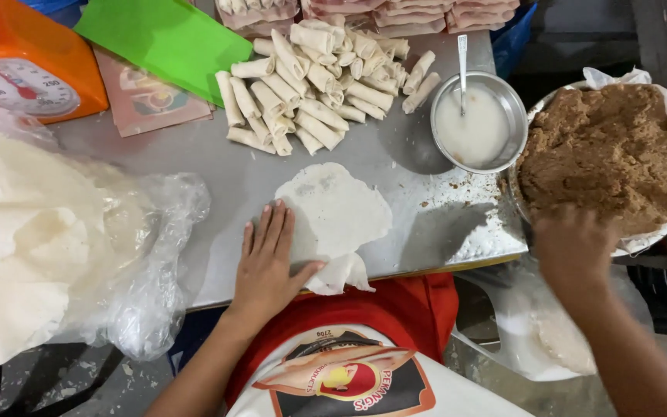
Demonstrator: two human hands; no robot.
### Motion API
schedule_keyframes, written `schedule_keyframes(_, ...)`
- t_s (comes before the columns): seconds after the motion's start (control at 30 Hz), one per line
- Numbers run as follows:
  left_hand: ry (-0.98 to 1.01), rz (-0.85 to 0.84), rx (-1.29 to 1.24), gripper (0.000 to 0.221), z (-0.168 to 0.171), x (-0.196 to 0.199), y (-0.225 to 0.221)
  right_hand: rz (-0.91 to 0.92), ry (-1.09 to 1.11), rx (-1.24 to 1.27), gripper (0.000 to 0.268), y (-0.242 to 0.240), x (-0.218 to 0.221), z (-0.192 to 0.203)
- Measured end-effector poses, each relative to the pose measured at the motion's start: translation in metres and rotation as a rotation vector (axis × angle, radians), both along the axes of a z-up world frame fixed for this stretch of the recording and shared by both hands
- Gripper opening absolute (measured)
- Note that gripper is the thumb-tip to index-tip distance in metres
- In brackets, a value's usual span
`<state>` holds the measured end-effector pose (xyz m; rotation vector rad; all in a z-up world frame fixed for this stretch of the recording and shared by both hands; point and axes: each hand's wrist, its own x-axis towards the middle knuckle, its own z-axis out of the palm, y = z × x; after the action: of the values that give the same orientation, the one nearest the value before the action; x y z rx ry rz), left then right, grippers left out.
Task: A person efficiently wraps spring rolls by placing filling on a wrapper, applying sealant, and rolling it into a cylinder.
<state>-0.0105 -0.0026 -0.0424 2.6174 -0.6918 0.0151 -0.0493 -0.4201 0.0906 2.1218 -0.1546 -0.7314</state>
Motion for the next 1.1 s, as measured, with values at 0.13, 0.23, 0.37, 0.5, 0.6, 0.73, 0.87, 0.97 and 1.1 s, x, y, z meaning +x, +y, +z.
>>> schedule_keyframes(0.13, 0.041, 0.036, 0.014, 0.109, 0.004, -0.004, -0.003, -0.056, 0.034, -0.195, 0.019, -0.021, 0.031, 0.020)
schedule_keyframes(0.23, 0.026, 0.047, -0.011, 0.110, 0.005, -0.004, -0.004, 0.055, -0.133, -0.180, 0.018, -0.062, 0.026, 0.004)
schedule_keyframes(0.37, 0.047, 0.048, -0.006, 0.109, 0.007, -0.004, -0.003, -0.180, 0.133, -0.151, 0.017, 0.010, 0.066, 0.046)
schedule_keyframes(0.5, 0.021, 0.043, -0.013, 0.110, 0.008, -0.004, -0.003, -0.022, 0.126, -0.262, 0.020, -0.017, 0.054, 0.044)
schedule_keyframes(0.6, 0.024, 0.047, -0.011, 0.109, 0.007, -0.005, -0.003, 0.104, -0.222, -0.160, 0.019, -0.059, 0.049, 0.025)
schedule_keyframes(0.73, 0.012, 0.051, -0.017, 0.109, 0.004, -0.005, -0.003, -0.001, 0.029, -0.191, 0.009, -0.017, 0.063, 0.033)
schedule_keyframes(0.87, 0.033, 0.048, -0.019, 0.108, 0.007, -0.004, -0.003, -0.034, -0.242, 0.064, 0.048, -0.093, 0.047, 0.027)
schedule_keyframes(0.97, 0.057, 0.034, 0.039, 0.118, 0.001, -0.003, -0.002, 0.362, -0.527, 0.626, 0.030, -0.054, 0.020, 0.077)
schedule_keyframes(1.1, 0.067, 0.071, 0.041, 0.113, 0.014, 0.000, -0.008, 0.205, -0.218, 0.701, 0.056, 0.093, 0.045, 0.064)
